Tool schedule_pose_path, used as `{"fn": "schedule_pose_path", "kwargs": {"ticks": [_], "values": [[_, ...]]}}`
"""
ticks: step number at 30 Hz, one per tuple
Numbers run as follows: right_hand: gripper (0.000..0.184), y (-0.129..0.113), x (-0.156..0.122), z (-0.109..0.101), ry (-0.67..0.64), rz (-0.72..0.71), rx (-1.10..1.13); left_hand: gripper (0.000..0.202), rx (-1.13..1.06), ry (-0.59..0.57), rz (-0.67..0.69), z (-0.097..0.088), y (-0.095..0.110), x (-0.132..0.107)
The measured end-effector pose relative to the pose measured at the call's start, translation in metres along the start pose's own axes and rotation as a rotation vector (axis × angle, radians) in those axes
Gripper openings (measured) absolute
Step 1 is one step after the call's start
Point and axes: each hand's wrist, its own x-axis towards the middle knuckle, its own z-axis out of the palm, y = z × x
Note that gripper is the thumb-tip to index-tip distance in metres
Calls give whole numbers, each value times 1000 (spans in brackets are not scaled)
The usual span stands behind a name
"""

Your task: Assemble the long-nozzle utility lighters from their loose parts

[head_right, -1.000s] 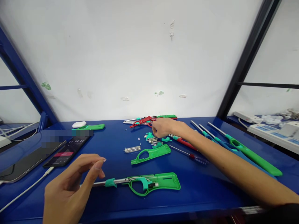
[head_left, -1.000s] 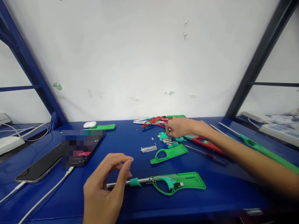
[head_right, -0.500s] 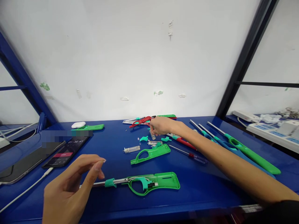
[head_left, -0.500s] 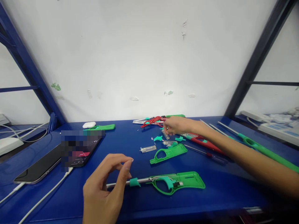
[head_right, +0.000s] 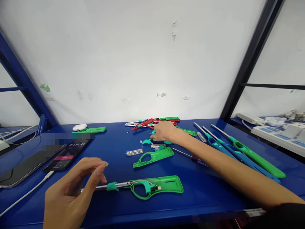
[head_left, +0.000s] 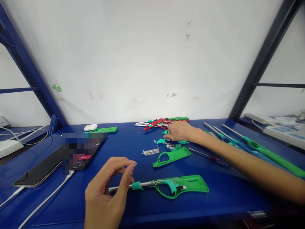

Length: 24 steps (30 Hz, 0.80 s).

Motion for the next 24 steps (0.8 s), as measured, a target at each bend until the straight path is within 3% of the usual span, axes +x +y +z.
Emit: {"fn": "schedule_pose_path", "kwargs": {"ticks": [6, 12, 18, 24], "values": [[30, 10, -3, -8, -100, -34, 137, 5, -30, 17, -37, 2, 2, -1], [19, 20, -26, -43, -372, -396, 500, 5, -26, 35, -44, 2, 3, 0], [26, -10, -53, -48, -575, -626, 754, 11, -66, 12, 71, 2, 3, -1], [19, -33, -61, -33, -796, -746, 853, 10, -115, 23, 5, 5, 3, -3]]}}
